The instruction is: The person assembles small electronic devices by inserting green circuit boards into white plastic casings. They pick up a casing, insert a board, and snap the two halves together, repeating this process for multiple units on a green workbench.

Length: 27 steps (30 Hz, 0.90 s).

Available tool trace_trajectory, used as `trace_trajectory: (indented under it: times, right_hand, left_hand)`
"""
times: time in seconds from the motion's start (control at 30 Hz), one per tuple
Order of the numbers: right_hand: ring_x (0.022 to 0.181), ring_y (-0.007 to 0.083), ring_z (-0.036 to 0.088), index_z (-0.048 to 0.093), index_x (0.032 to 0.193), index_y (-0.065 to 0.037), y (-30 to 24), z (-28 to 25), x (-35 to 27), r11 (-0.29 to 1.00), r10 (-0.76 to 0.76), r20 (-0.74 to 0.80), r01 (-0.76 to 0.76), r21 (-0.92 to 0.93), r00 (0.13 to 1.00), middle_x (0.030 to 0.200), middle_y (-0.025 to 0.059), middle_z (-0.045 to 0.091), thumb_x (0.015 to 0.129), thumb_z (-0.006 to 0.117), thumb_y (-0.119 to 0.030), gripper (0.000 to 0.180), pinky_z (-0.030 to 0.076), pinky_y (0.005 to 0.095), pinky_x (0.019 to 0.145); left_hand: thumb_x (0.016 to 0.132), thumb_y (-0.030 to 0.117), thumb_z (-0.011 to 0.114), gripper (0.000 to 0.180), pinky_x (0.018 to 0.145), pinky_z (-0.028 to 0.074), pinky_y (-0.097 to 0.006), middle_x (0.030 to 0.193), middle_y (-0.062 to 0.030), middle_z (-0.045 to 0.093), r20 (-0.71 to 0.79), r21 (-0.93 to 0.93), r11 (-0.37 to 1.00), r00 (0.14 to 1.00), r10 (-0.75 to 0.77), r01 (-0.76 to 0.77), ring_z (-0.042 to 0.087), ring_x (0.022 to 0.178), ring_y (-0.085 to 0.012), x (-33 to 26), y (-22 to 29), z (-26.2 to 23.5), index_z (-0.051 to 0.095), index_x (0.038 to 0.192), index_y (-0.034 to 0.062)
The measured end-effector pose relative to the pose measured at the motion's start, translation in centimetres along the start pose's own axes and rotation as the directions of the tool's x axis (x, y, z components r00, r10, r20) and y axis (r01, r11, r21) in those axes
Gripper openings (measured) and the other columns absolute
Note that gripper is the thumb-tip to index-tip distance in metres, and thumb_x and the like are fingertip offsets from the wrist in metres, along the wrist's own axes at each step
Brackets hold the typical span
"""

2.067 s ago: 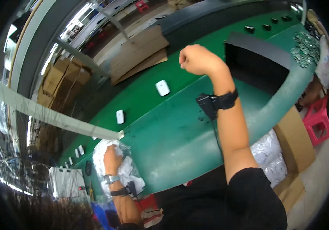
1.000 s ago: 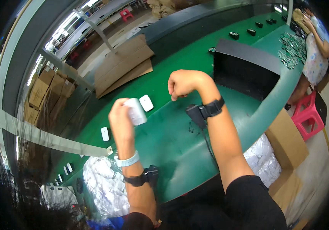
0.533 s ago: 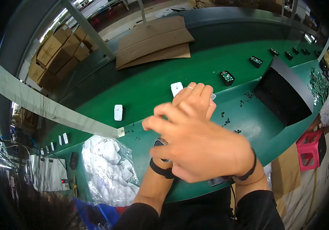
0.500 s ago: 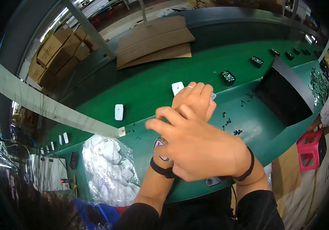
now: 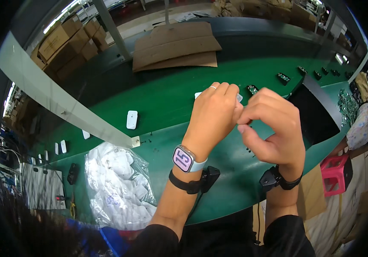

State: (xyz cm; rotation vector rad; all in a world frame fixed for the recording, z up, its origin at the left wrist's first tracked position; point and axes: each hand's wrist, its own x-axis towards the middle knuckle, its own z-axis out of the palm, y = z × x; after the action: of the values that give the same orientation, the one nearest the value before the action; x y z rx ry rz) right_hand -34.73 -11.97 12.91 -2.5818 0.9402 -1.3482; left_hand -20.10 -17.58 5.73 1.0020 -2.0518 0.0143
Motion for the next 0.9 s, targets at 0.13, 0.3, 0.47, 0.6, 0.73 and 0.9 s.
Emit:
trace_trajectory:
  times: [0.13,0.3,0.47,0.6,0.73,0.9]
  right_hand:
    - [0.065,0.0217,0.057,0.061,0.073,-0.002,2.1,1.6,-4.3,0.971,0.225,0.044,-0.220,-0.094,0.973,0.068,0.0073,0.059,0.063,0.065,0.001,0.011,0.045,0.0308,0.061]
    - [0.064,0.0179,0.056,0.064,0.074,0.000,5.6,0.7,-12.5,0.811,0.572,0.068,-0.551,-0.197,0.817,0.069,0.0082,0.062,0.071,0.064,-0.003,0.004,0.044,0.0297,0.061]
    - [0.071,0.0206,0.066,0.069,0.088,0.002,6.9,0.9,-15.6,0.721,0.681,0.076,-0.648,-0.246,0.729,0.078,0.0115,0.067,0.081,0.067,-0.005,0.010,0.051,0.0306,0.064]
    - [0.074,0.0229,0.069,0.072,0.091,0.002,7.2,2.0,-14.6,0.728,0.675,0.130,-0.629,-0.272,0.726,0.083,0.0140,0.068,0.080,0.069,-0.002,0.012,0.055,0.0326,0.069]
    - [0.075,0.0244,0.070,0.073,0.092,0.003,8.0,2.6,-14.3,0.737,0.668,0.151,-0.619,-0.274,0.729,0.085,0.0144,0.069,0.079,0.068,-0.001,0.014,0.057,0.0334,0.071]
    - [0.075,0.0251,0.070,0.073,0.089,0.002,7.5,3.3,-13.7,0.769,0.636,0.243,-0.573,-0.285,0.733,0.084,0.0147,0.069,0.079,0.068,-0.001,0.011,0.057,0.0341,0.071]
  left_hand:
    - [0.080,0.010,0.069,0.013,0.074,0.052,-0.039,0.081,-0.0106,0.061,-0.115,-0.036,0.999,0.993,-0.002,-0.002,0.062,0.083,-0.0277,-0.7,-0.6,-0.8,0.059,0.086,0.0031]
    - [0.084,0.009,0.063,0.008,0.072,0.052,-0.041,0.082,-0.0134,0.062,-0.202,-0.164,0.986,0.979,-0.017,-0.017,0.062,0.081,-0.0313,0.1,0.1,-1.3,0.060,0.087,0.0017]
    - [0.088,0.010,0.059,0.012,0.071,0.053,-0.044,0.090,-0.0185,0.066,-0.261,-0.445,0.885,0.927,-0.271,0.133,0.066,0.079,-0.0383,0.2,-1.8,-2.2,0.063,0.095,0.0011]
    - [0.091,0.008,0.055,0.014,0.068,0.053,-0.043,0.091,-0.0196,0.067,-0.297,-0.464,0.854,0.867,-0.401,0.235,0.066,0.078,-0.0386,0.2,-2.7,-2.8,0.062,0.098,-0.0015]
    - [0.093,0.008,0.055,0.014,0.067,0.052,-0.044,0.094,-0.0197,0.067,-0.218,-0.377,0.889,0.908,-0.357,0.259,0.065,0.076,-0.0381,0.1,-1.9,-2.3,0.061,0.100,-0.0015]
    - [0.093,0.009,0.056,0.015,0.070,0.052,-0.044,0.095,-0.0205,0.067,-0.213,-0.502,0.833,0.900,-0.381,0.234,0.065,0.080,-0.0388,0.0,-2.0,-2.5,0.062,0.101,-0.0020]
